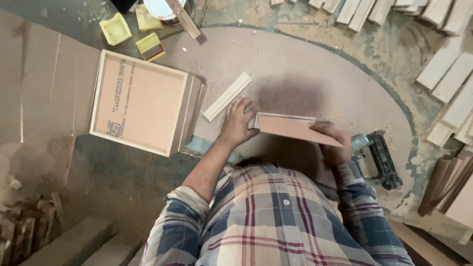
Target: The person assembles small wooden boxes by applying glue to thin wooden strips and attaching them to a base panel. They use a pneumatic nail gun to secure the pieces, then add a top panel to complete the box. The process is repeated for multiple boxes.
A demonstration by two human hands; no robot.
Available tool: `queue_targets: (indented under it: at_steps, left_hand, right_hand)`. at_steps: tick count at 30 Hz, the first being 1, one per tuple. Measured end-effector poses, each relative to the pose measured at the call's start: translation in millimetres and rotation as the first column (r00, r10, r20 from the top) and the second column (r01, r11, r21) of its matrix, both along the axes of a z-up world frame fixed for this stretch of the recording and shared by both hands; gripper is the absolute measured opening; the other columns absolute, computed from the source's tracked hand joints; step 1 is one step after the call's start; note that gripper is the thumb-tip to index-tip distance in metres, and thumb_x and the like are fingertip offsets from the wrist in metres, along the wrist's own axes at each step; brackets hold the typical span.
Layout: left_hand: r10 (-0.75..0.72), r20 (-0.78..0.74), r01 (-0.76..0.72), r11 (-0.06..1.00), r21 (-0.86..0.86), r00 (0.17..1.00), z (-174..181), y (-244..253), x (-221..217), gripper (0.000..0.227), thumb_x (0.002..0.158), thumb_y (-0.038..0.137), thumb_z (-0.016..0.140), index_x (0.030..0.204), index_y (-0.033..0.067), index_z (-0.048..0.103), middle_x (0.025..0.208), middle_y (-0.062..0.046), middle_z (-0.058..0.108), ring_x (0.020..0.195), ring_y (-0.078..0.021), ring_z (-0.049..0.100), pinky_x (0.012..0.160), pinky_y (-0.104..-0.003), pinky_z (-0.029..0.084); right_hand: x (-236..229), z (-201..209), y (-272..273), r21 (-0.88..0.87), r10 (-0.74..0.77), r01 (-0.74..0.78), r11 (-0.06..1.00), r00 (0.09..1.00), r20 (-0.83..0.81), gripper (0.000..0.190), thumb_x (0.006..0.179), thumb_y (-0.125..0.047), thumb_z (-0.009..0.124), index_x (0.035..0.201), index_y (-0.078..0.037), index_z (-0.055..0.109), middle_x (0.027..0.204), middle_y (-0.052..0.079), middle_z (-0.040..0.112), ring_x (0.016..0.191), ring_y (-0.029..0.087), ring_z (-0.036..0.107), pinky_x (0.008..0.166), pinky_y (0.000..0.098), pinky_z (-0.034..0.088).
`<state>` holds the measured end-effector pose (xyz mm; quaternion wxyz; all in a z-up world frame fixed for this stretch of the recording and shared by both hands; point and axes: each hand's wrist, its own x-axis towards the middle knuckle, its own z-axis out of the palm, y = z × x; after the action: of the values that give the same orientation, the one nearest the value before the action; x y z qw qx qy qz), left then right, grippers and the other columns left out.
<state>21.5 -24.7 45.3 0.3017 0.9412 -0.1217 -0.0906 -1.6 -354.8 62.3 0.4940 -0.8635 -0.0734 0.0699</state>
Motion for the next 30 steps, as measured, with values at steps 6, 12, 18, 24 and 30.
queue_targets:
  at_steps: [6,12,18,24,30]
  left_hand:
    - [-0.023,-0.038,0.023,1.000,-0.015,0.999,2,7,15,0.068,0.062,0.023,0.092,0.125,0.0178,0.066,0.144,-0.010,0.052,0.146,-0.0336,0.037,0.115,-0.053,0.031]
    - [-0.046,-0.060,0.042,0.997,-0.060,0.997,7,12,23,0.064,0.063,0.019,0.091,0.123,0.0174,0.067,0.142,-0.010,0.053,0.143,-0.0322,0.043,0.111,-0.052,0.036]
    - [-0.079,-0.072,0.077,0.997,-0.026,0.994,12,11,31,0.065,0.064,0.016,0.090,0.125,0.0170,0.068,0.141,-0.009,0.054,0.143,-0.0312,0.044,0.111,-0.050,0.036]
    - [-0.083,-0.060,0.076,0.992,-0.104,0.995,12,14,37,0.058,0.066,0.014,0.087,0.121,0.0139,0.069,0.137,-0.009,0.057,0.138,-0.0321,0.049,0.109,-0.049,0.040]
    - [-0.107,0.039,0.111,0.987,-0.120,0.994,10,6,44,0.027,0.078,0.006,0.077,0.103,0.0145,0.076,0.125,-0.005,0.067,0.129,-0.0286,0.059,0.107,-0.044,0.047]
  right_hand:
    - [17,0,0,-0.063,0.049,-0.052,0.997,0.998,-0.037,0.031,0.087,0.005,0.065,0.115,-0.004,0.076,0.112,0.014,0.075,0.106,0.029,0.071,0.094,0.0372,0.055]
    - [30,19,5,0.075,0.095,-0.094,0.993,0.995,-0.015,0.029,0.092,-0.015,0.065,0.116,-0.002,0.072,0.117,0.014,0.073,0.109,0.029,0.070,0.097,0.0372,0.055]
    - [46,33,8,-0.078,0.180,-0.183,0.980,0.983,-0.046,0.041,0.087,-0.029,0.069,0.118,-0.002,0.072,0.117,0.016,0.073,0.109,0.033,0.069,0.095,0.0399,0.054]
    - [52,33,8,-0.064,0.141,-0.147,0.987,0.986,-0.094,0.031,0.091,-0.022,0.066,0.115,-0.003,0.071,0.116,0.012,0.073,0.107,0.031,0.070,0.095,0.0386,0.055]
    - [55,35,2,-0.174,0.139,-0.149,0.973,0.988,-0.066,0.029,0.087,-0.017,0.066,0.113,-0.004,0.070,0.114,0.014,0.073,0.106,0.033,0.069,0.091,0.0405,0.056]
